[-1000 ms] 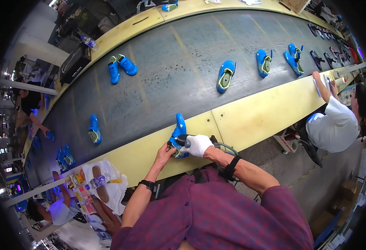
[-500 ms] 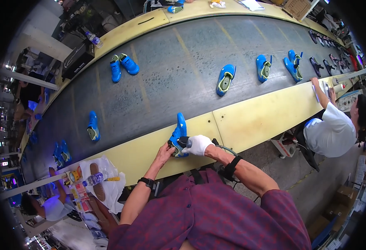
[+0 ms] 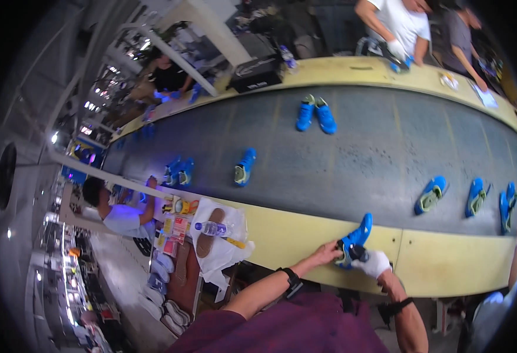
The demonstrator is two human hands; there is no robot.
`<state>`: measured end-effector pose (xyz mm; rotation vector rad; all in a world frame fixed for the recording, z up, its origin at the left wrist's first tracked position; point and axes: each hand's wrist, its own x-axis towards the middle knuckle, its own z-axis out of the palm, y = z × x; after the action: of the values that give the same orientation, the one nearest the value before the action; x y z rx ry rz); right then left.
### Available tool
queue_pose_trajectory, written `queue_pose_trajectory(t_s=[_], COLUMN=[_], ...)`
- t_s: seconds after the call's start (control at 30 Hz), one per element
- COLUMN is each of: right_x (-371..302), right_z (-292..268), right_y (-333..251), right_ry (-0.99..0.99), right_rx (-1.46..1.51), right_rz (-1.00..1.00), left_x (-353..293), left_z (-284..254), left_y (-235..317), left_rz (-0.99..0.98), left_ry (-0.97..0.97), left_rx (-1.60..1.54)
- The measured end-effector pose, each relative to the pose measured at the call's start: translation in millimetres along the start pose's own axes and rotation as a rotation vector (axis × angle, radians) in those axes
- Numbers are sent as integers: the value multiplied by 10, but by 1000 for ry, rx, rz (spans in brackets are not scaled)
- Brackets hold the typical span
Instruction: The worker is assembling shoes on a production line, specifically working on the upper parts and soles.
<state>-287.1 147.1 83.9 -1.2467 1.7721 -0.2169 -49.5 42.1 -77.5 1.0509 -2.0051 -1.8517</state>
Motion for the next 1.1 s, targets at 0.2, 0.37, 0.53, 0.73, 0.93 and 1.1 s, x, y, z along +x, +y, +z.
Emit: queue_pose_trajectory(t_s=[0.2,0.37,0.53,0.73,0.93,1.1], right_x=[-102,-201,-146,-57,72,125], right_z=[108,-13,-356,-539,-525,-543], right_y=[38,391,1063,1821,2067,2007], right_ry=[-147,109,573,730,715,705], right_rx=[-166,-218,101,71,-43,-27], right_rz=[-30,-16,260,281,313,323], left_x=[-212,-293,-250,67,219,418], left_z=[-39,-65,362,623,414,742], left_y=[48,249,1261,1299,1367,868], left_rz=[-9,-186,-269,-156,288,678], left_ry=[6,49,-16,-232,-413,-415], left_rx=[-230,195,526,839,1391,1442])
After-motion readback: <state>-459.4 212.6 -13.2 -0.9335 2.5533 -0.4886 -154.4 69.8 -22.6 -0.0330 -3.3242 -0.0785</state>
